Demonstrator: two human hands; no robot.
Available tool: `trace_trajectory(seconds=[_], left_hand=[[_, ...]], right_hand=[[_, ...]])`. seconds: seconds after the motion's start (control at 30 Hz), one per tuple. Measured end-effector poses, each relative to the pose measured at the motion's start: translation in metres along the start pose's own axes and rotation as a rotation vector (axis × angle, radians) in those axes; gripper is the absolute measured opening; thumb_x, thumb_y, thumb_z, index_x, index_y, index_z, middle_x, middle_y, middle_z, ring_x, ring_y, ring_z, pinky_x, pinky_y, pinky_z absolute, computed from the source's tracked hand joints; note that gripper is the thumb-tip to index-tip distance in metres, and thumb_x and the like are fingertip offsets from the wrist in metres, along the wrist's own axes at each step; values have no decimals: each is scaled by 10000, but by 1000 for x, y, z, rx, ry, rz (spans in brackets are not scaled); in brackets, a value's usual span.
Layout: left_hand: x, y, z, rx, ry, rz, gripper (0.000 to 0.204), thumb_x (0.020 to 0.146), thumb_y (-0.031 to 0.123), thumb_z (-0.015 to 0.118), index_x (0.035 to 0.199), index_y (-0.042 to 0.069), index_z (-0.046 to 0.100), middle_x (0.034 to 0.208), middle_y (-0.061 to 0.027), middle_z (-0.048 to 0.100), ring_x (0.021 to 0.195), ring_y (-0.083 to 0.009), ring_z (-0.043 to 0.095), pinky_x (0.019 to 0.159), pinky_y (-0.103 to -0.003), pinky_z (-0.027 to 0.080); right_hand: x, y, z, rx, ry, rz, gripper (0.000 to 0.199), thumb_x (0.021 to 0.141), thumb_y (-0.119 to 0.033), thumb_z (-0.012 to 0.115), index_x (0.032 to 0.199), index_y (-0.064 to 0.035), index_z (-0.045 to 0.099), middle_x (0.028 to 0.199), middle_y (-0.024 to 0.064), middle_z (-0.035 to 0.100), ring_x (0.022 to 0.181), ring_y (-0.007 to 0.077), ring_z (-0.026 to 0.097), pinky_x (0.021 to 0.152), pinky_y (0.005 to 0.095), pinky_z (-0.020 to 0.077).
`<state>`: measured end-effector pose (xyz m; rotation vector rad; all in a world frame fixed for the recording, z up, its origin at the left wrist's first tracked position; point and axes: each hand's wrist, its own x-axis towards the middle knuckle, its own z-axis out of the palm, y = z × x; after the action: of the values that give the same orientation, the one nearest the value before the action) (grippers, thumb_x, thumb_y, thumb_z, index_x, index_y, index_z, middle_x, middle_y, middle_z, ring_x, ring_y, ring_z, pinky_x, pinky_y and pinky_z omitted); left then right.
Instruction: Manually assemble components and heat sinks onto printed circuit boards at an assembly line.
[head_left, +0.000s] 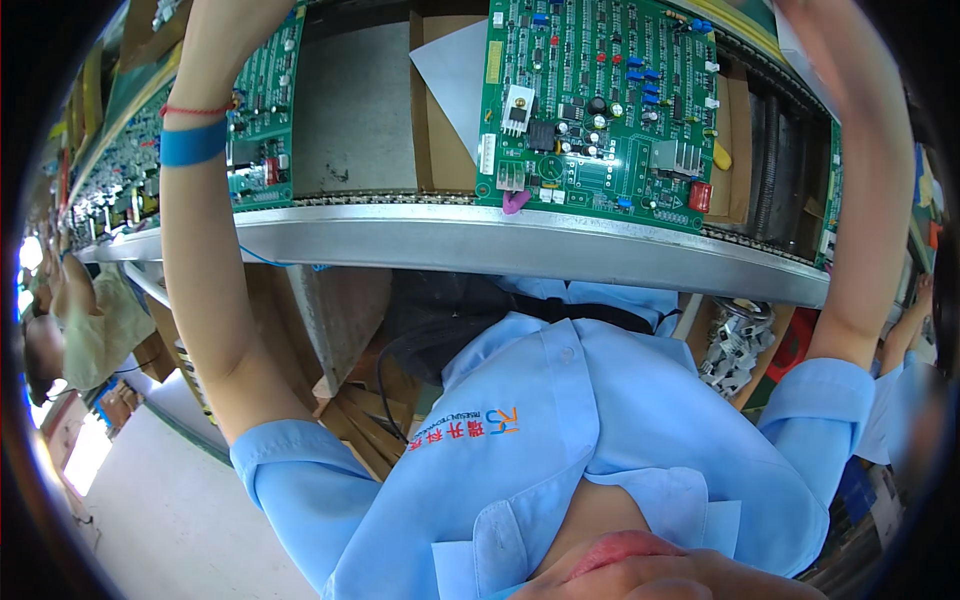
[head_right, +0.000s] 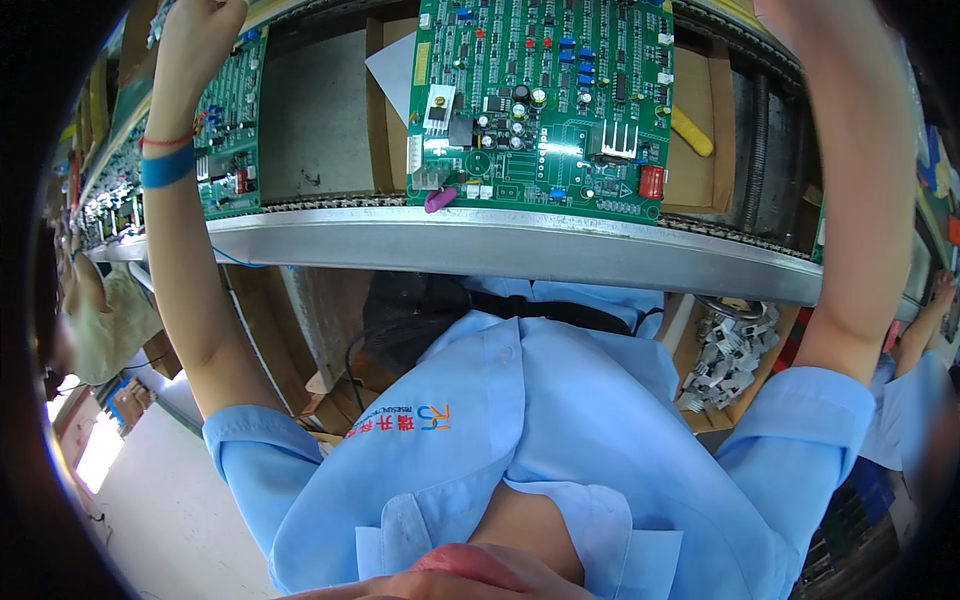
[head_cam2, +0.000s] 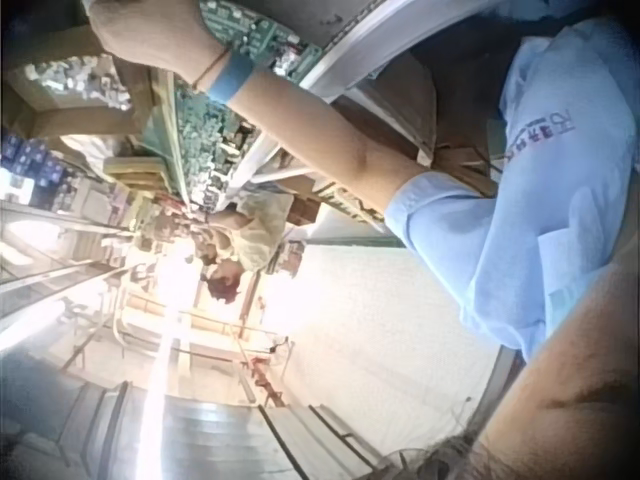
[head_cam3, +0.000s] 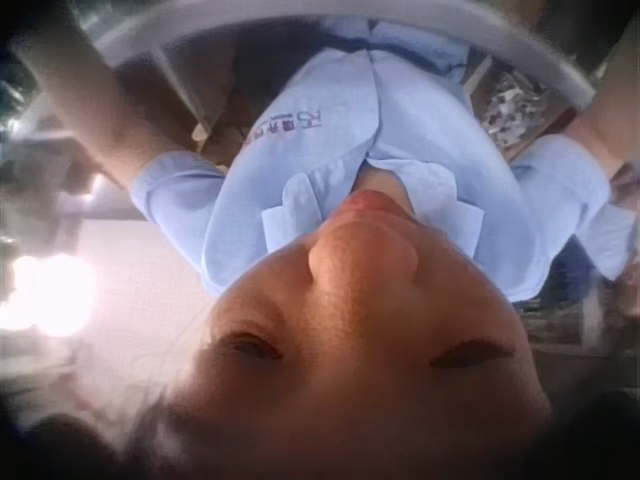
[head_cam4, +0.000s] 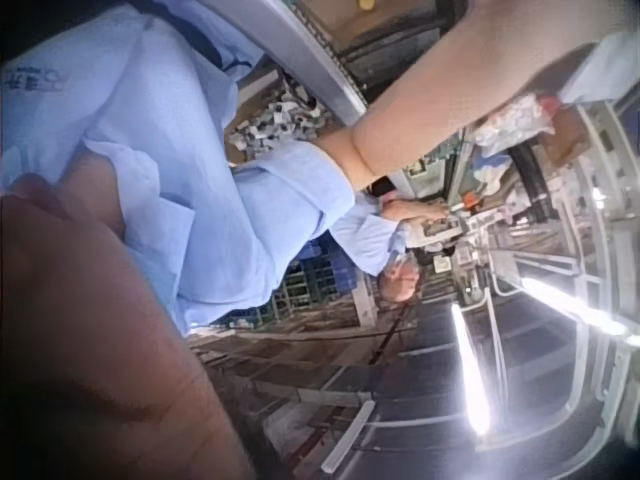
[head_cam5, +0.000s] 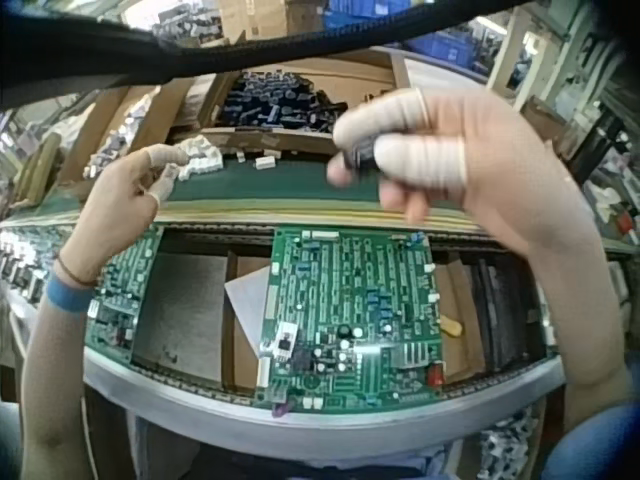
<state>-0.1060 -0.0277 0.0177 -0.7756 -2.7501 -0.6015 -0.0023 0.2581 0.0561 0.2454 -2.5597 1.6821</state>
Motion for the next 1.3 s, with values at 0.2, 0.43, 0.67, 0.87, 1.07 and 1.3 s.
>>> trace_trajectory(seconds=[0.2, 0.43, 0.67, 0.87, 1.07, 1.3], left_hand=[[-50, 42, -13, -229, 35, 3, 291, 944, 32, 606, 1232, -5, 625, 1056, -92, 671, 907, -132, 620, 800, -271, 497], [-95, 41, -17, -256, 34, -6, 116, 869, 29, 699, 971, -12, 664, 874, -71, 667, 746, -147, 594, 705, -282, 504], [-125, 43, -20, -361, -45, -142, 128, 872, 48, 717, 973, -8, 662, 858, -74, 669, 728, -121, 599, 671, -251, 497], [-126, 54, -20, -380, -41, -176, 138, 882, 62, 713, 986, -10, 658, 814, -69, 674, 708, -121, 625, 657, -245, 506], [-144, 42, -10, -388, 6, -94, 148, 855, 59, 734, 972, -4, 669, 818, -75, 681, 704, -147, 634, 642, -243, 511], [-154, 38, -10, -373, 12, -90, 153, 838, 58, 745, 963, 3, 674, 818, -72, 682, 700, -152, 633, 654, -249, 509]], right_hand=[[-73, 15, 40, 376, -417, 469, 317, 937, -204, 661, 1176, -6, 597, 922, 134, 705, 533, 50, 565, 453, 158, 439], [-95, 4, 62, 118, -302, 442, 307, 917, -136, 684, 1199, -26, 633, 806, 15, 650, 553, 17, 502, 479, 166, 384], [-104, 11, 85, -290, -149, 168, 172, 865, -34, 714, 1036, -45, 706, 854, 11, 648, 666, 43, 501, 592, 211, 425], [-102, 22, 88, -438, -218, -115, 254, 822, 33, 681, 1034, -101, 717, 852, 33, 654, 709, 166, 628, 626, 263, 489], [-104, 25, 94, -652, -110, -296, 263, 783, 19, 712, 1021, -92, 700, 922, 81, 669, 765, 265, 661, 658, 320, 524], [-104, 27, 96, -876, -155, -464, 258, 750, -9, 735, 999, -68, 694, 937, 66, 667, 765, 245, 662, 639, 321, 529]])
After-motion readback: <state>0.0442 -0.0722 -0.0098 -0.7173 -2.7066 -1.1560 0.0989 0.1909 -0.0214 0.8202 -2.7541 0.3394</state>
